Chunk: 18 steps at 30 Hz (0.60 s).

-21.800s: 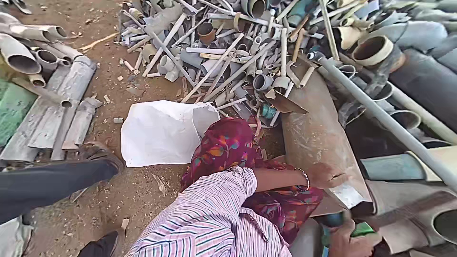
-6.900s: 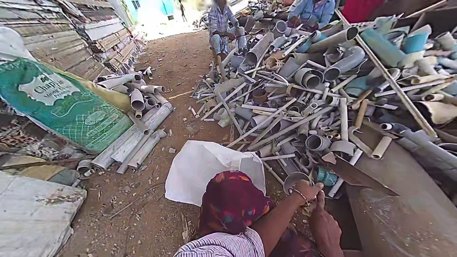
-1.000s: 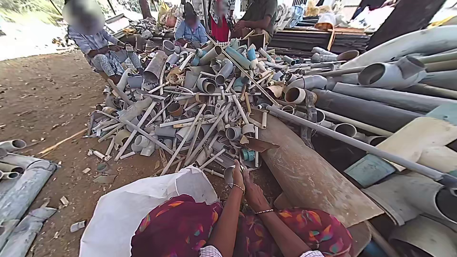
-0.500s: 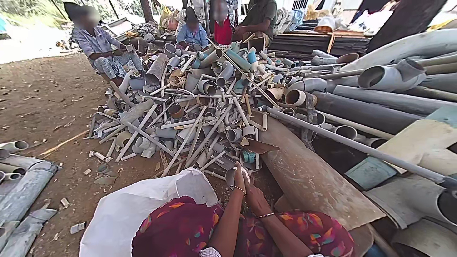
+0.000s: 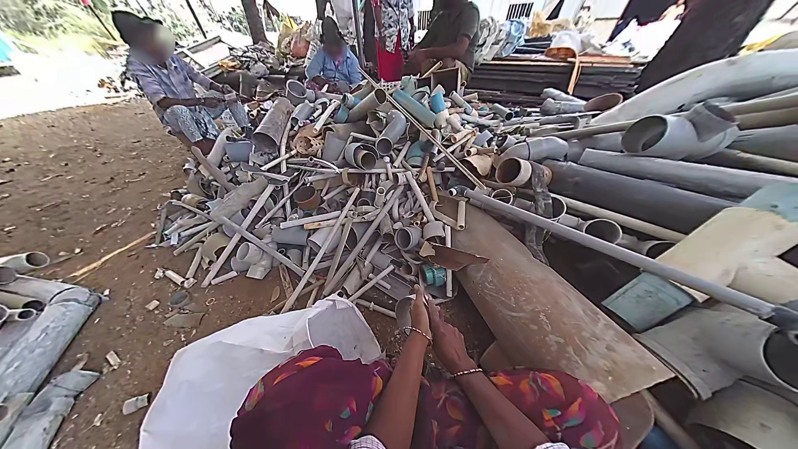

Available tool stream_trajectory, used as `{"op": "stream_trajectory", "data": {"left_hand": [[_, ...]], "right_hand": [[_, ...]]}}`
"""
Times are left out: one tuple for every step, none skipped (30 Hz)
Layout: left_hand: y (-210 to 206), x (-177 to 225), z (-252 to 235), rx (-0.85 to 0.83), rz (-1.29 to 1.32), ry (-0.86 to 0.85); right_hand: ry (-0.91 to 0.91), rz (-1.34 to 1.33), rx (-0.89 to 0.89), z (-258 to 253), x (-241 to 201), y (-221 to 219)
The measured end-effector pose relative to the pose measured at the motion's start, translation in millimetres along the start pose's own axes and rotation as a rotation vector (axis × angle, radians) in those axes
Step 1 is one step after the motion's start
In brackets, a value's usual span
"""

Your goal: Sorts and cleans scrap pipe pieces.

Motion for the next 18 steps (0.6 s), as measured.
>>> {"op": "stream_trajectory", "data": {"left_hand": [[-1, 1, 0, 0.007, 0.026, -0.002], [-1, 1, -3, 0.006, 0.040, -0.008], [-1, -1, -5, 0.002, 0.037, -0.012], [0, -3, -5, -0.007, 0.021, -0.015], [-1, -3, -4, -0.020, -0.001, -0.022], [-1, -3, -4, -0.041, -0.011, -0.019], [-1, -3, -3, -0.047, -0.015, -0.013], [0, -1, -2, -0.025, -0.015, -0.011], [0, 0, -2, 0.002, -0.005, -0.015], [-1, 0, -3, 0.015, 0.007, -0.027], [-1, -1, -5, 0.012, 0.016, -0.034], [-1, -2, -4, 0.004, 0.012, -0.036], [0, -3, -3, -0.004, -0.007, -0.039], [0, -3, -1, -0.038, -0.015, -0.032], [-1, -3, 0, -0.048, -0.011, -0.029], [0, -2, 1, -0.029, -0.013, -0.019], [0, -1, 1, 0.005, -0.013, -0.015], [0, -1, 1, 0.016, -0.005, -0.015]], "right_hand": [[0.022, 0.009, -0.006, 3, -4, 1], [0.024, 0.018, -0.023, 5, -6, 0], [0.009, 0.015, -0.024, 4, -4, 0], [-0.022, 0.004, -0.026, 1, 0, -1], [-0.057, -0.009, -0.024, -3, 4, -1], [-0.074, -0.015, -0.023, -5, 7, -1], [-0.064, -0.017, -0.016, -4, 6, -1], [-0.038, -0.013, -0.010, -2, 3, 0], [-0.011, -0.006, -0.012, 1, -1, 0], [0.011, -0.005, -0.014, 4, -5, 0], [0.018, 0.001, -0.010, 4, -6, 0], [-0.009, -0.003, -0.019, 3, -3, 0], [-0.044, -0.013, -0.020, 0, 1, 0], [-0.070, -0.016, -0.023, -3, 5, 0], [-0.081, -0.018, -0.031, -5, 7, 0], [-0.069, -0.020, -0.031, -4, 5, 0], [-0.042, -0.014, -0.028, -1, 1, 2], [-0.014, -0.012, -0.025, 3, -3, 2]]}}
Point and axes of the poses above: each hand's wrist, its own z-axis away from the middle knuckle, its own y-axis out of the back of the hand, x = y × z, the point moved 9 cm from there along -z, towards the middle knuckle, and after that the axes turned 11 degrees about x, right-handed, at the moved point
